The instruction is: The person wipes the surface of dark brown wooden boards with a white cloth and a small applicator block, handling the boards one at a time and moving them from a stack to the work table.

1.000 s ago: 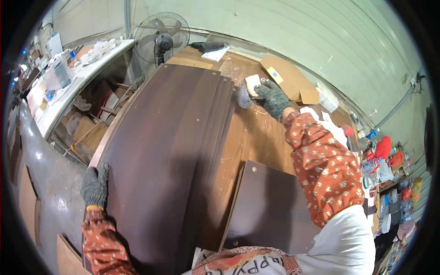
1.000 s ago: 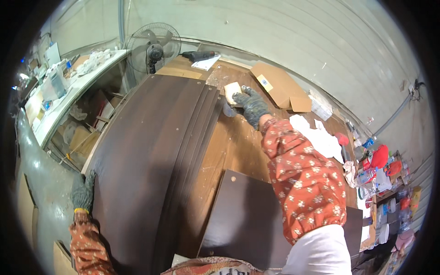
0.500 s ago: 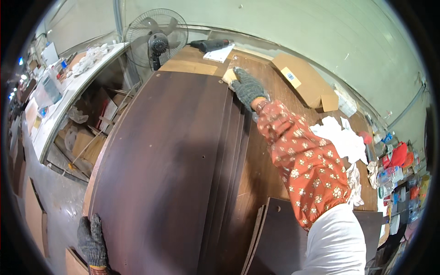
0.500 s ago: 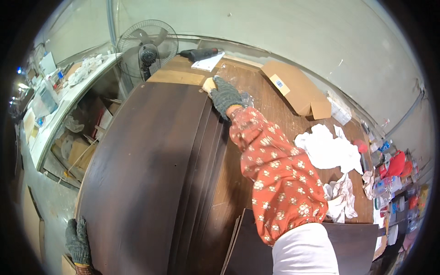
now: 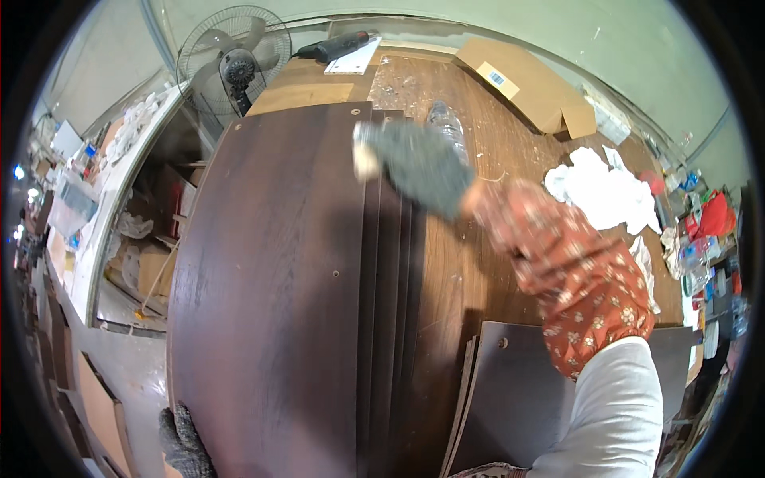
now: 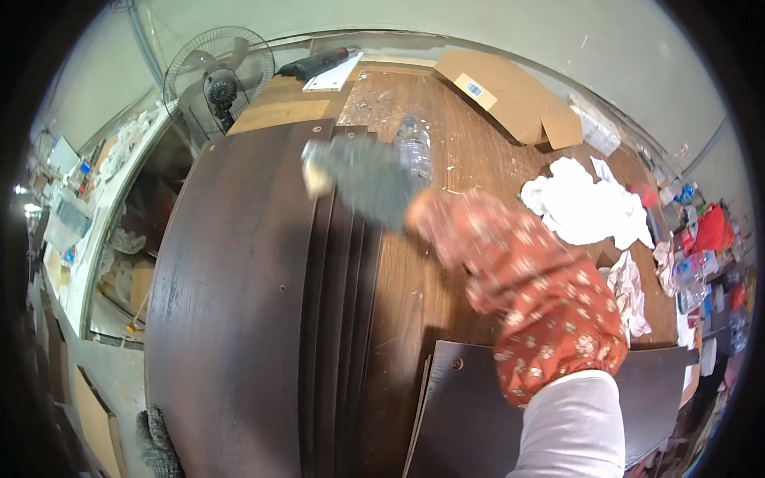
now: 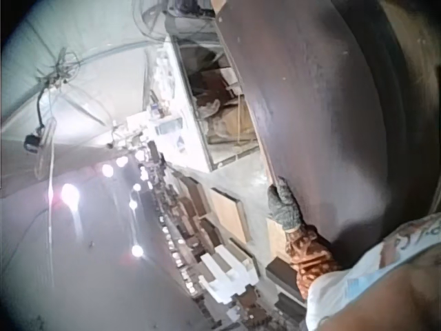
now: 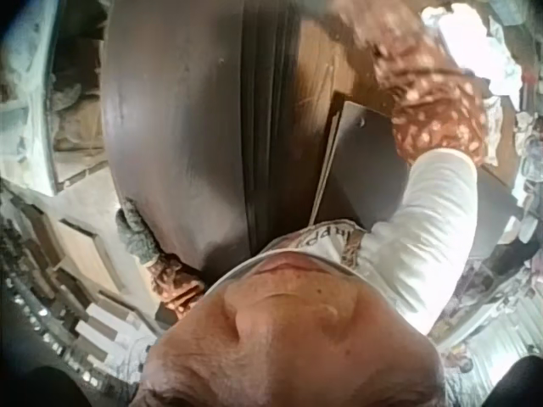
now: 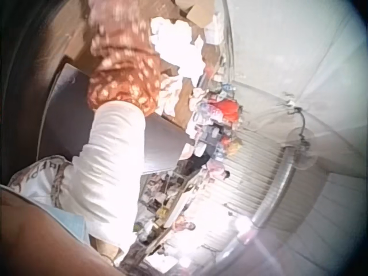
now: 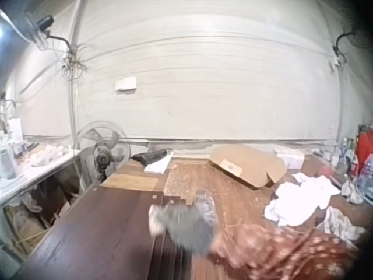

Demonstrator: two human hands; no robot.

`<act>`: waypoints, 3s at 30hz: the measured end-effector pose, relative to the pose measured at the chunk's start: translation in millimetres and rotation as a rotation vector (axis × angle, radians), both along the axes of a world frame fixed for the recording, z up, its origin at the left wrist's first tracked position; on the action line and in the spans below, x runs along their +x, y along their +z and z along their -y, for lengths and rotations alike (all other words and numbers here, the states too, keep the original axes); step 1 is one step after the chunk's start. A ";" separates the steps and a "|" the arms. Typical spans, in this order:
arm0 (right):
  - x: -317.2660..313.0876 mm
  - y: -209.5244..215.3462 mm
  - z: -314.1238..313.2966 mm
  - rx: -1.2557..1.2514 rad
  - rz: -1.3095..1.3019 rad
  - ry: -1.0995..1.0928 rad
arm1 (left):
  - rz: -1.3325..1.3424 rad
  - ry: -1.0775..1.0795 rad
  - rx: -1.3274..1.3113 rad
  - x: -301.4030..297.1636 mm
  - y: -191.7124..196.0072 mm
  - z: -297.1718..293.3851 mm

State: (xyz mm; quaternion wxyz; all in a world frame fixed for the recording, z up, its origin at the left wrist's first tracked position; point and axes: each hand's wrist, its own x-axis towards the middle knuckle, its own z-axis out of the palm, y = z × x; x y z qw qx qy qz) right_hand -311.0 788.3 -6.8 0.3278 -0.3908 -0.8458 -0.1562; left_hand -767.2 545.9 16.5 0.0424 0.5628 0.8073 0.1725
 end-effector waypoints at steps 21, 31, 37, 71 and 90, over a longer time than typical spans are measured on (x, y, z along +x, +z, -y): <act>28.6 5.5 -9.3 -0.073 0.198 -0.147 | 0.075 0.039 -0.031 8.2 3.9 4.6; -21.7 -22.5 77.2 -0.188 -0.059 0.270 | 0.117 0.060 -0.030 5.5 6.3 4.4; -19.0 -28.2 104.7 -0.211 -0.252 0.536 | 0.108 0.047 -0.051 6.5 8.9 2.5; -18.3 -33.7 136.6 0.065 -0.163 0.063 | 0.012 0.039 -0.005 -40.9 -30.8 -5.4; -115.0 -27.3 320.0 0.006 -0.255 0.398 | -0.231 0.177 0.013 -67.7 -29.4 237.3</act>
